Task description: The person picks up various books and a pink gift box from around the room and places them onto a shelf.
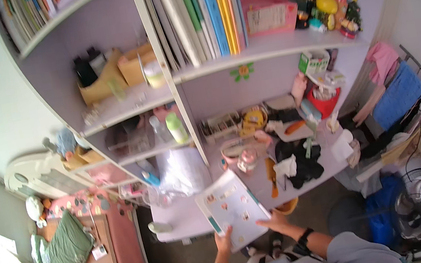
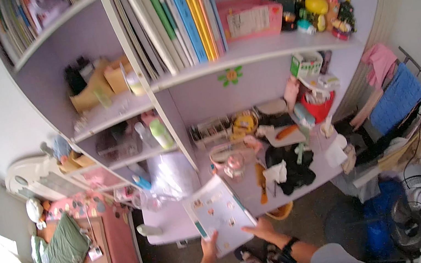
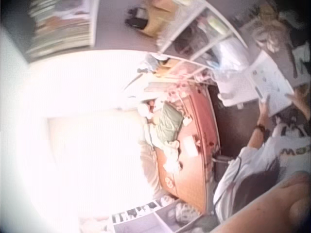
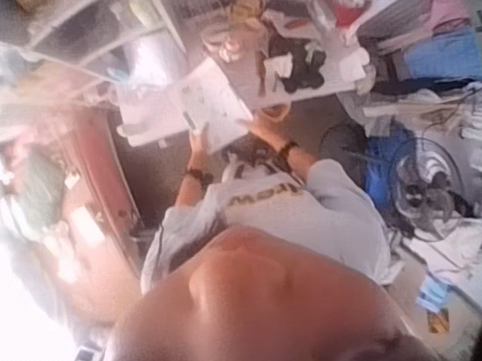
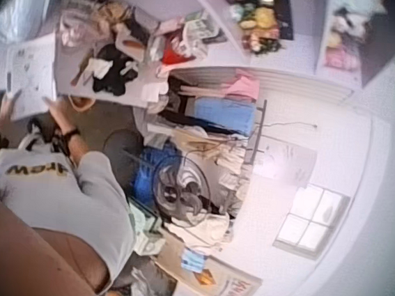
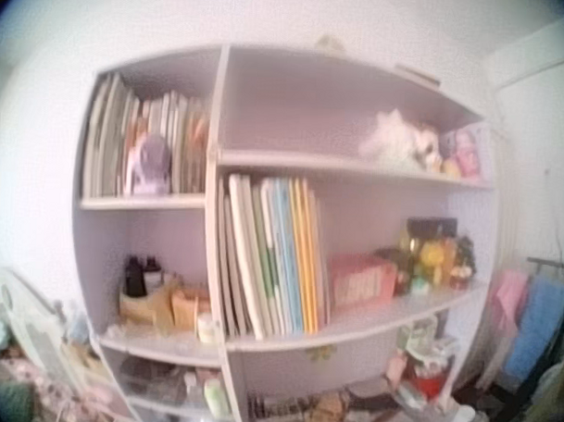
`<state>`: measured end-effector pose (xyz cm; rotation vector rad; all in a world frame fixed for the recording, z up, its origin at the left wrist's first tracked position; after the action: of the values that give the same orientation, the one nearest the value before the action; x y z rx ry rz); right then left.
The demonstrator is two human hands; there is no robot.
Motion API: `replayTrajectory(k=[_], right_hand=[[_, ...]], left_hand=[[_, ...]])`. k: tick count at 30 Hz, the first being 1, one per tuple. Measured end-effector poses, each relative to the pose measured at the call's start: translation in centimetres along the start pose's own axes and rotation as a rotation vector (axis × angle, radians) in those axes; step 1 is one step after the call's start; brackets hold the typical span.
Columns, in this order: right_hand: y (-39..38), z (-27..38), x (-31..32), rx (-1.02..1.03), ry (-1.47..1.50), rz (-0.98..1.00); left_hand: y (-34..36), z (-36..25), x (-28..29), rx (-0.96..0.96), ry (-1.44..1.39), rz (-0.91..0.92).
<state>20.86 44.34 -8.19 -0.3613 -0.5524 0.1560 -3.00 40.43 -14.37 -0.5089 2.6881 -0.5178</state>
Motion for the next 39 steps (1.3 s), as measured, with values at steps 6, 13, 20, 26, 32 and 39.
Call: replayTrajectory(k=[6, 13, 20, 26, 32, 39], right_hand=[[-5.2, 6.3, 4.3, 0.173, -0.002, -0.085], [-6.4, 14.0, 10.7, 0.312, 0.223, -0.112], [-9.9, 31.0, 23.4, 0.829, 0.411, -0.342], [-11.1, 41.3, 34.7, 0.986, 0.452, -0.363], [-11.7, 50.7, 42.6, 1.134, 0.409, -0.406], [-7.8, 57.9, 44.9, 0.745, 0.351, -0.103]], left_hand=[[-5.6, -9.0, -2.9, -0.212, -0.066, 0.114], [-8.3, -22.4, -8.5, -0.372, 0.032, 0.216], [-13.3, -42.1, -18.4, -0.739, 0.108, 0.245], [-18.2, -56.2, -29.3, -1.035, 0.167, 0.434], [-20.9, -65.6, -35.6, -0.889, 0.196, 0.567], [-15.5, -72.6, -36.9, -0.677, 0.307, 0.380]])
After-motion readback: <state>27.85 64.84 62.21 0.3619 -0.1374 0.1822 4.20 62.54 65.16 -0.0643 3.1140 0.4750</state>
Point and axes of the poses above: each hand's wrist, its own y-axis towards the middle knuckle, its own x-axis out of the back of the hand, z = x × y, the point moved 6 cm from there along y, towards the middle knuckle
